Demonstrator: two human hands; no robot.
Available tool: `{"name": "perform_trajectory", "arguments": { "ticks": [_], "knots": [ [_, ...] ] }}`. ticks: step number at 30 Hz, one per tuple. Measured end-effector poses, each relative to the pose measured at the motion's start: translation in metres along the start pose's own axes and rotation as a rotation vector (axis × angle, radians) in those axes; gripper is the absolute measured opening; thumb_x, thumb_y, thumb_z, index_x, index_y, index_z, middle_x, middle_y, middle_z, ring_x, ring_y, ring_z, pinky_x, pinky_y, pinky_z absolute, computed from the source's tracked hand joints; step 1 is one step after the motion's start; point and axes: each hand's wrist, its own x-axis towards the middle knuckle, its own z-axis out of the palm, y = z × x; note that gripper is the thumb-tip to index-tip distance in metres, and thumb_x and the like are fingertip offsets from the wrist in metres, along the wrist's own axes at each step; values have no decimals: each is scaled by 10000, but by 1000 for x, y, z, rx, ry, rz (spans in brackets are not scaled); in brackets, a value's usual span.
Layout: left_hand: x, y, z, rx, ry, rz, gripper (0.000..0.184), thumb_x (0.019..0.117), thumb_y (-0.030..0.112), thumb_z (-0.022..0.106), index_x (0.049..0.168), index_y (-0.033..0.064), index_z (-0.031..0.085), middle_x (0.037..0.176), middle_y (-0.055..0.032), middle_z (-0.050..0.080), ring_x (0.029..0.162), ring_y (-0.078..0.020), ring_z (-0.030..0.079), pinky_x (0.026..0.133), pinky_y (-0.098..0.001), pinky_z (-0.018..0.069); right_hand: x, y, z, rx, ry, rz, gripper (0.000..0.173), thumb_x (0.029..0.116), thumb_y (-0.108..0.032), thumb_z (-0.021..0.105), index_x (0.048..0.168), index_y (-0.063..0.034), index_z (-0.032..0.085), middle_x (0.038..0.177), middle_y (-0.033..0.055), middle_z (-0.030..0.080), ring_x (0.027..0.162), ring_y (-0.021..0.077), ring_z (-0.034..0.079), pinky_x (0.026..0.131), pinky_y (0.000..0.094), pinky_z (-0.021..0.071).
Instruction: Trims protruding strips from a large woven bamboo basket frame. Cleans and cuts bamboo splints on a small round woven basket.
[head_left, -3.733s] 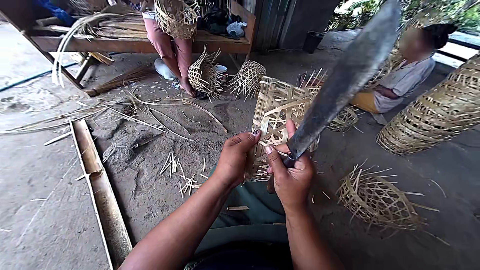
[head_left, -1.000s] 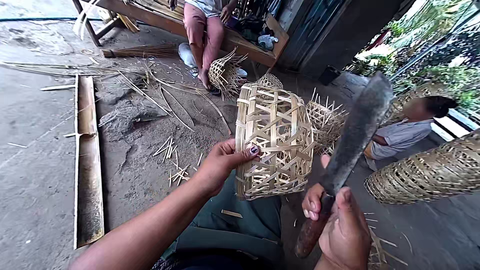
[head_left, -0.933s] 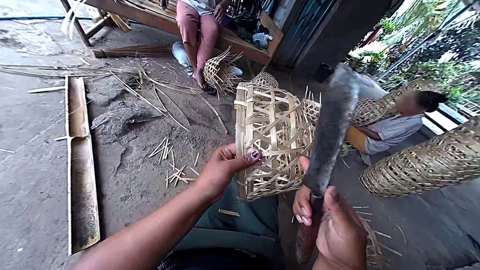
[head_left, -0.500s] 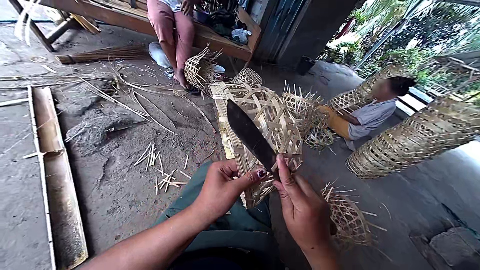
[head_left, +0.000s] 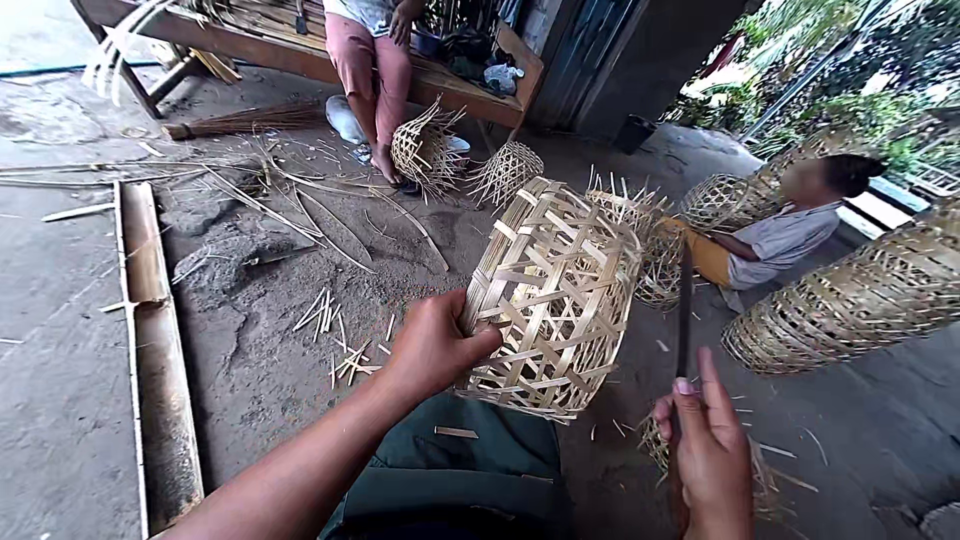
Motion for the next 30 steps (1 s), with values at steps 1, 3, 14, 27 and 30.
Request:
{"name": "perform_trajectory", "arguments": {
  "ticks": [1, 3, 14, 27, 30],
  "knots": [
    [2, -2, 1, -57, -56, 25, 179, 864, 294, 703, 941, 133, 681, 747, 54, 703, 640, -50, 682, 594, -282, 597, -4, 4, 5, 26, -10, 23, 606, 1080, -250, 445, 1622, -58, 253, 762, -6, 591, 556, 67, 547, 480, 201, 469],
    [5, -3, -5, -335, -303, 103, 351, 987, 196, 677, 1296, 39, 620, 1079, -42, 742, 933, -123, 727, 843, -310, 622, -9, 10, 12, 120, -27, 69, 573, 1085, -228, 432, 1612, -55, 282, 762, 3, 593, 562, 80, 560, 478, 200, 479],
    [-47, -14, 46, 732, -722, 427, 680, 956, -63, 549, 1535, 288, 488, 1140, -193, 705, 886, -405, 721, 678, -571, 584, -9, 18, 25, 354, -25, 71, 727, 1087, -484, 351, 1653, -145, 45, 908, 6, 641, 599, 88, 589, 488, 214, 510],
    [-28, -16, 42, 804, -923, 242, 725, 994, -63, 474, 1547, 405, 442, 1246, -147, 701, 921, -420, 718, 712, -608, 559, -14, 30, 44, 130, -7, 103, 824, 977, -235, 662, 1654, -155, 199, 1379, 80, 587, 597, 59, 550, 461, 207, 463],
    [-18, -16, 19, 710, -720, 335, 633, 1000, 14, 528, 1502, 399, 510, 995, -132, 750, 777, -391, 717, 660, -611, 554, -12, 27, 40, 306, -94, 152, 704, 1072, -276, 479, 1660, -125, 123, 910, 51, 633, 571, 117, 567, 457, 228, 491]
  ]
}}
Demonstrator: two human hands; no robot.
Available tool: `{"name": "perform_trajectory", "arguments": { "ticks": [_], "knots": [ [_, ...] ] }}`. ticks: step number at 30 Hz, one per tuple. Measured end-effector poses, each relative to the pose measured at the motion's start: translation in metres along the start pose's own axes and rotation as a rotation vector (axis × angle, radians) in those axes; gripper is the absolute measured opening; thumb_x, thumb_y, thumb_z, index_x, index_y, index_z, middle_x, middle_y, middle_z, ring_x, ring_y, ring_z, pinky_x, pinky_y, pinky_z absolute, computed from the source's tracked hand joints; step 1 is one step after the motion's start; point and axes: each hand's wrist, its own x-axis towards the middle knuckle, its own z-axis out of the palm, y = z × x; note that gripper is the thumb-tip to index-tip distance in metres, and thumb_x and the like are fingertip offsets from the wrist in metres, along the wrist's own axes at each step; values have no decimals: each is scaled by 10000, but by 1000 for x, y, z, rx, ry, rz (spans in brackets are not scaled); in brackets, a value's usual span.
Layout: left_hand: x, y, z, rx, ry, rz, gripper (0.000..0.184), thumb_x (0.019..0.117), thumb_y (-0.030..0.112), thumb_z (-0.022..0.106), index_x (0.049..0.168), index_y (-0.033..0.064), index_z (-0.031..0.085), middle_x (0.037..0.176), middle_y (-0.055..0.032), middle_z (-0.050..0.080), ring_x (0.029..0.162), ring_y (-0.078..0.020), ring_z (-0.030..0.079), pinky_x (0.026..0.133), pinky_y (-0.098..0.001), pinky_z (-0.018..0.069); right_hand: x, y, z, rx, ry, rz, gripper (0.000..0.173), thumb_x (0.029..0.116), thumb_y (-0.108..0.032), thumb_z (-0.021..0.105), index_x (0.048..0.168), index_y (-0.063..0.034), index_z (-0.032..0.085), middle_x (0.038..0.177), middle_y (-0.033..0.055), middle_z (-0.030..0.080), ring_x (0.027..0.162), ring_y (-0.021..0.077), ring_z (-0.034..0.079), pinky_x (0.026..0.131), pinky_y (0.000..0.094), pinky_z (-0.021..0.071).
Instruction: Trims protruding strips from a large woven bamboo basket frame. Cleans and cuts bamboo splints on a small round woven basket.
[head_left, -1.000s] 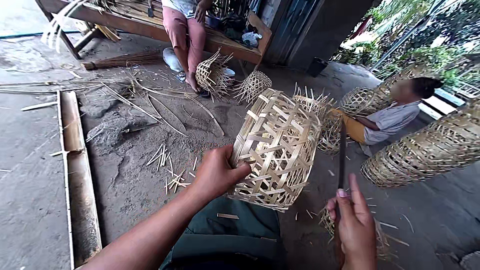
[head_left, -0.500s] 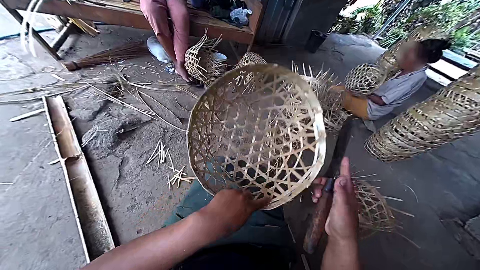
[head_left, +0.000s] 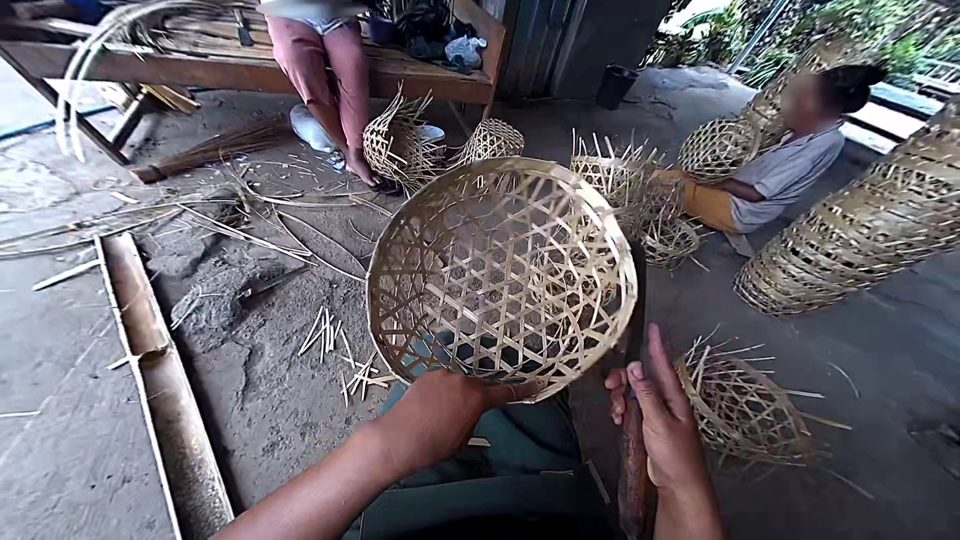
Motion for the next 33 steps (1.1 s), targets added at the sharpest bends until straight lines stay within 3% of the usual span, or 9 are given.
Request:
{"name": "perform_trajectory", "arguments": {
  "ticks": [2, 3, 6, 10, 14, 19, 23, 30, 33],
  "knots": [
    [-12, -15, -13, -18, 215, -12, 551, 1010, 66, 544, 1483, 349, 549, 871, -121, 738, 707, -356, 713, 633, -594, 567, -1, -2, -2, 148, -16, 103, 625, 1080, -234, 407, 1644, -102, 171, 892, 71, 643, 598, 120, 587, 487, 225, 504],
    [-19, -25, -19, -18, 315, -42, 520, 1020, 92, 536, 1479, 335, 562, 841, -109, 735, 680, -328, 709, 623, -575, 571, -1, 0, -3, 243, 19, 151, 548, 1054, -163, 416, 1581, -62, 306, 909, 87, 655, 596, 110, 584, 492, 218, 496],
    [-42, -67, -22, 42, 478, -209, 484, 1047, 146, 507, 1495, 323, 552, 767, -119, 714, 614, -326, 679, 590, -578, 549, 3, 14, -9, 578, 136, 281, 283, 1008, -64, 353, 1226, -37, 532, 937, 71, 652, 578, 60, 575, 487, 178, 483],
    [-63, -147, 25, 41, 341, -607, 533, 1081, 142, 440, 1563, 371, 439, 857, -259, 715, 752, -501, 689, 707, -707, 504, 6, 58, -20, 873, 234, 578, 478, 1112, -383, 252, 1053, -57, 595, 771, 16, 642, 482, 32, 565, 422, 150, 471],
    [-86, -206, 117, -118, 64, -868, 552, 1085, 172, 423, 1586, 399, 377, 1110, -252, 721, 1007, -511, 686, 870, -717, 499, -6, 102, -24, 831, 235, 791, 454, 1105, -386, 303, 822, -129, 547, 588, -57, 535, 417, 0, 515, 398, 124, 452],
    [-109, -232, 221, -273, -219, -942, 594, 1019, 119, 501, 1539, 402, 455, 1303, -210, 665, 1191, -486, 621, 942, -732, 469, -9, 131, -43, 881, 92, 859, 540, 1108, -393, 267, 791, -123, 611, 610, -60, 602, 487, -12, 590, 459, 104, 490],
    [-110, -247, 268, -348, -264, -934, 588, 1025, 135, 512, 1549, 392, 442, 1340, -192, 652, 1230, -465, 608, 962, -726, 466, 0, 130, -53, 921, 75, 850, 523, 1108, -399, 273, 829, -113, 611, 673, -38, 628, 541, 7, 615, 502, 118, 508],
    [-109, -257, 269, -472, -259, -945, 492, 1037, 260, 562, 1496, 427, 511, 1419, -96, 626, 1314, -392, 574, 1028, -720, 427, 18, 111, -69, 1028, 132, 720, 466, 1095, -316, 247, 979, -42, 606, 795, 22, 666, 604, 36, 648, 540, 126, 530],
    [-111, -256, 263, -445, -269, -969, 447, 1040, 308, 558, 1478, 396, 545, 1398, -92, 642, 1294, -390, 590, 1020, -723, 426, 23, 102, -63, 1081, 115, 601, 501, 1075, -451, 288, 1075, -47, 583, 873, 32, 667, 629, 45, 657, 534, 141, 538]
  ]
}}
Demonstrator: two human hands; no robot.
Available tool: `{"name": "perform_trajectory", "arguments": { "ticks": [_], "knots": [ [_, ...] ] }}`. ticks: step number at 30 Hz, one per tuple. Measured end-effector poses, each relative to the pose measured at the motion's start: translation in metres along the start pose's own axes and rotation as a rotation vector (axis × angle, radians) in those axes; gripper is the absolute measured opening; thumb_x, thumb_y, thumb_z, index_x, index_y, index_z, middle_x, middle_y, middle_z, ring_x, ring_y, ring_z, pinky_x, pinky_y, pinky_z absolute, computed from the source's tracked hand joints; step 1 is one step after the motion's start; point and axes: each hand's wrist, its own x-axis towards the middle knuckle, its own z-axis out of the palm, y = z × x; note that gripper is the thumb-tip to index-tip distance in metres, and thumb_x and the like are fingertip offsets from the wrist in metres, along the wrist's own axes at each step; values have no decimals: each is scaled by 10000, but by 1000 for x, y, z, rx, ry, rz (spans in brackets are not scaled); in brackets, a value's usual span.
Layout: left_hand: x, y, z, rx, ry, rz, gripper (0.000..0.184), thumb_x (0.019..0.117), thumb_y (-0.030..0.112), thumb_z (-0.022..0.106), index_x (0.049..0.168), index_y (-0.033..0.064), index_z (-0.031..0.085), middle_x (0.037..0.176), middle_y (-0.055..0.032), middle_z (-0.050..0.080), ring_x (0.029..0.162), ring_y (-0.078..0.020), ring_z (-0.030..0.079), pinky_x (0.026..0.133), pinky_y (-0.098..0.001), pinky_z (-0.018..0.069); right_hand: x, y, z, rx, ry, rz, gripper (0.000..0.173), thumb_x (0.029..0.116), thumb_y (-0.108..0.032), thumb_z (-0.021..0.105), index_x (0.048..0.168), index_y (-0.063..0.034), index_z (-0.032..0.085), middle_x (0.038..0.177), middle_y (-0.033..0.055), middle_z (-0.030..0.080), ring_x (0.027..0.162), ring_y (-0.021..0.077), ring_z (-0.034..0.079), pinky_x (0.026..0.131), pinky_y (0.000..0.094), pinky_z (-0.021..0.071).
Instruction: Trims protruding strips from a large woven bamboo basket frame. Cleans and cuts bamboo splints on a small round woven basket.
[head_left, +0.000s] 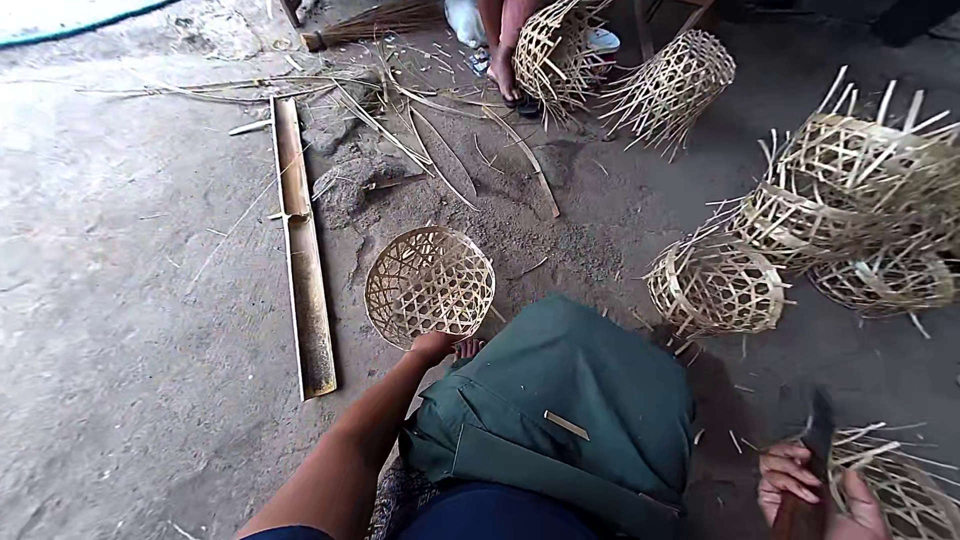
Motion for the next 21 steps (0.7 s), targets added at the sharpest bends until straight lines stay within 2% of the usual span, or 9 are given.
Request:
{"name": "perform_trajectory", "arguments": {
  "ticks": [1, 3, 5, 7, 10, 15, 17, 19, 21],
  "knots": [
    [-2, 0, -2, 8, 5, -19, 440, 1041, 324, 551, 1476, 393, 549, 1389, -96, 647, 1284, -396, 595, 1015, -726, 426, 2, 3, 3, -136, 41, -21, 543, 1082, -494, 238, 1044, -83, 591, 848, -2, 665, 590, 17, 630, 501, 128, 515],
    [-3, -2, -3, 17, 20, -26, 425, 1047, 339, 540, 1470, 373, 562, 1376, -110, 653, 1275, -414, 596, 1020, -730, 422, 10, 11, -3, -509, 265, -46, 480, 1104, -422, 245, 972, -130, 603, 748, -42, 649, 489, -3, 543, 430, 137, 454],
    [-4, -1, -4, 33, 21, -18, 416, 1042, 332, 559, 1457, 334, 584, 1366, -130, 655, 1272, -425, 594, 1023, -724, 425, 17, 22, -16, -778, 509, -19, 279, 1095, -313, 386, 1075, -104, 571, 738, -14, 630, 474, 35, 500, 420, 180, 420],
    [-9, 9, -11, 24, 47, -30, 445, 1001, 279, 641, 1444, 276, 602, 1343, -187, 654, 1245, -471, 594, 1003, -746, 419, 22, 34, -35, -905, 620, 25, 286, 1089, -289, 445, 1227, -64, 556, 795, 15, 610, 523, 59, 498, 459, 208, 422],
    [-18, 37, -28, -180, 194, 11, 609, 953, 166, 716, 1523, 145, 501, 1398, -270, 583, 1260, -510, 564, 1033, -723, 410, 32, 43, -58, -1106, 652, 47, 372, 1092, -301, 472, 1293, 7, 530, 866, 87, 646, 571, 119, 552, 519, 279, 483],
    [-58, 128, -74, -692, 375, 292, 484, 1006, 127, 593, 1474, 43, 504, 1384, -153, 626, 1203, -227, 652, 1015, -415, 534, 63, 38, -70, -1217, 642, 145, 359, 1069, -320, 525, 1228, -6, 595, 874, 85, 680, 607, 144, 607, 575, 322, 535],
    [-86, 179, -92, -831, 385, 437, 440, 1025, 151, 544, 1442, 16, 512, 1326, -89, 666, 1162, -145, 661, 984, -328, 552, 87, 32, -69, -1202, 572, 88, 356, 1053, -287, 549, 1278, -14, 589, 915, 93, 668, 652, 155, 616, 610, 338, 547],
    [-110, 224, -98, -877, 388, 609, 413, 1033, 129, 511, 1415, -27, 508, 1300, -79, 678, 1182, -144, 654, 1018, -317, 542, 116, 26, -63, -1168, 500, -7, 408, 1025, -243, 583, 1374, -32, 559, 968, 113, 667, 688, 176, 629, 631, 355, 562],
    [-115, 255, -85, -772, 424, 776, 384, 1023, 119, 524, 1363, -58, 539, 1316, -96, 660, 1222, -169, 629, 1065, -345, 521, 148, 20, -57, -1156, 438, -49, 470, 1051, -278, 567, 1464, -67, 494, 996, 128, 647, 679, 184, 635, 612, 358, 575]
  ]
}}
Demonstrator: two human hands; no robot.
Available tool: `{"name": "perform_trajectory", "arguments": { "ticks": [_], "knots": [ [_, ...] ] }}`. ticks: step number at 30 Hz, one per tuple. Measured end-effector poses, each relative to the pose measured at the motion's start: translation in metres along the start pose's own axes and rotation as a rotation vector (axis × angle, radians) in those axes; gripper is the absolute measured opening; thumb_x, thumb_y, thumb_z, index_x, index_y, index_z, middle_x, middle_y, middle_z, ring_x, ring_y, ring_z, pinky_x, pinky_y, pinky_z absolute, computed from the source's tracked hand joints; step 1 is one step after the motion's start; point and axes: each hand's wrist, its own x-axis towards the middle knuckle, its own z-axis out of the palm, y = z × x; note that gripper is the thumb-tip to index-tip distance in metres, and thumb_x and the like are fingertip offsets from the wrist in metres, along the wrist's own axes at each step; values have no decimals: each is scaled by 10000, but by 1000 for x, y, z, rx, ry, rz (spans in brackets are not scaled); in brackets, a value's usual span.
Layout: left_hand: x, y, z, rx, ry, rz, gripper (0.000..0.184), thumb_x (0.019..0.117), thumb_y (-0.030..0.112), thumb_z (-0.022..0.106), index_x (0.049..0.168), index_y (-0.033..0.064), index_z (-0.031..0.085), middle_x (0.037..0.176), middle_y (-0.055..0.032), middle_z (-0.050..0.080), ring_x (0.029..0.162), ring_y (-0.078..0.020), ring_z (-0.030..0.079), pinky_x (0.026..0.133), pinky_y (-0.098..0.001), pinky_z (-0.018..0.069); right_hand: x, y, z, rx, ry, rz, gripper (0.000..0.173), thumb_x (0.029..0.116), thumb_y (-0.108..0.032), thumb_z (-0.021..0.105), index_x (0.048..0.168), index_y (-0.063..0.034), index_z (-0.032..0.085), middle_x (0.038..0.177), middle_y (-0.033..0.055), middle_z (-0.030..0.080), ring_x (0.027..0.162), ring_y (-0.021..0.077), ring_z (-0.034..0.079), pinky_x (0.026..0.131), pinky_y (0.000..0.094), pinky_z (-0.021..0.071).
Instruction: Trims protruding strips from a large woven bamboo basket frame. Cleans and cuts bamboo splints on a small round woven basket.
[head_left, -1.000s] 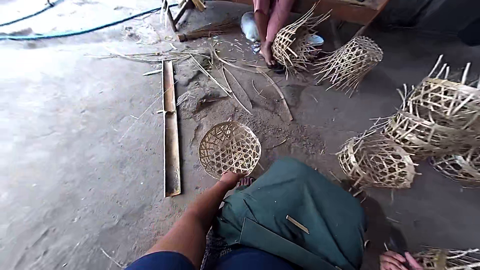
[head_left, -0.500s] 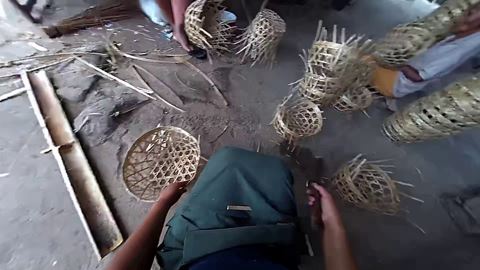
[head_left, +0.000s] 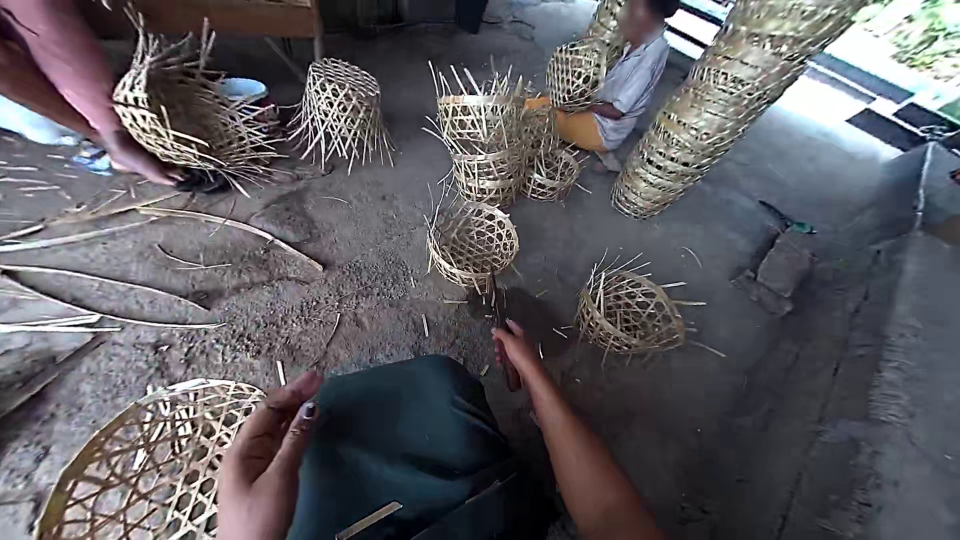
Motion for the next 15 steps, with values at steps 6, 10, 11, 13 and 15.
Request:
{"name": "perform_trajectory", "arguments": {
  "ticks": [6, 10, 11, 13, 15],
  "knots": [
    [-3, -51, 48, 774, -58, 449, 306, 1021, 350, 524, 1109, 249, 799, 1214, 4, 742, 1227, -220, 654, 1130, -568, 390, 77, -16, 20, -475, 32, -1, 478, 1074, -342, 498, 1470, -76, 523, 1229, 197, 660, 977, 302, 696, 862, 479, 569],
    [-4, -48, 43, 756, -49, 402, 298, 1023, 326, 531, 1080, 212, 800, 1181, -1, 752, 1198, -184, 668, 1136, -483, 418, 85, 7, 26, -679, 45, 33, 462, 1067, -311, 503, 1439, -42, 553, 1346, 215, 629, 1271, 365, 599, 1067, 556, 465],
    [-4, -48, 43, 769, -38, 398, 298, 1020, 328, 533, 1070, 213, 803, 1172, 2, 755, 1189, -182, 672, 1128, -476, 424, 81, 16, 28, -706, 37, 49, 467, 1073, -309, 493, 1452, -41, 535, 1333, 225, 633, 1257, 373, 607, 1053, 560, 474],
    [-4, -49, 42, 795, -20, 396, 296, 1017, 335, 533, 1058, 227, 806, 1157, 15, 758, 1172, -171, 677, 1114, -469, 435, 67, 39, 32, -739, -3, 95, 487, 1079, -315, 473, 1490, -55, 496, 1314, 231, 640, 1226, 383, 625, 1024, 565, 494],
    [-3, -50, 42, 808, -14, 394, 299, 1016, 344, 531, 1057, 235, 806, 1151, 23, 759, 1164, -166, 678, 1101, -462, 444, 52, 67, 35, -745, -69, 141, 470, 1075, -311, 481, 1463, -48, 525, 1297, 226, 651, 1212, 378, 634, 1017, 567, 498]
  ]
}}
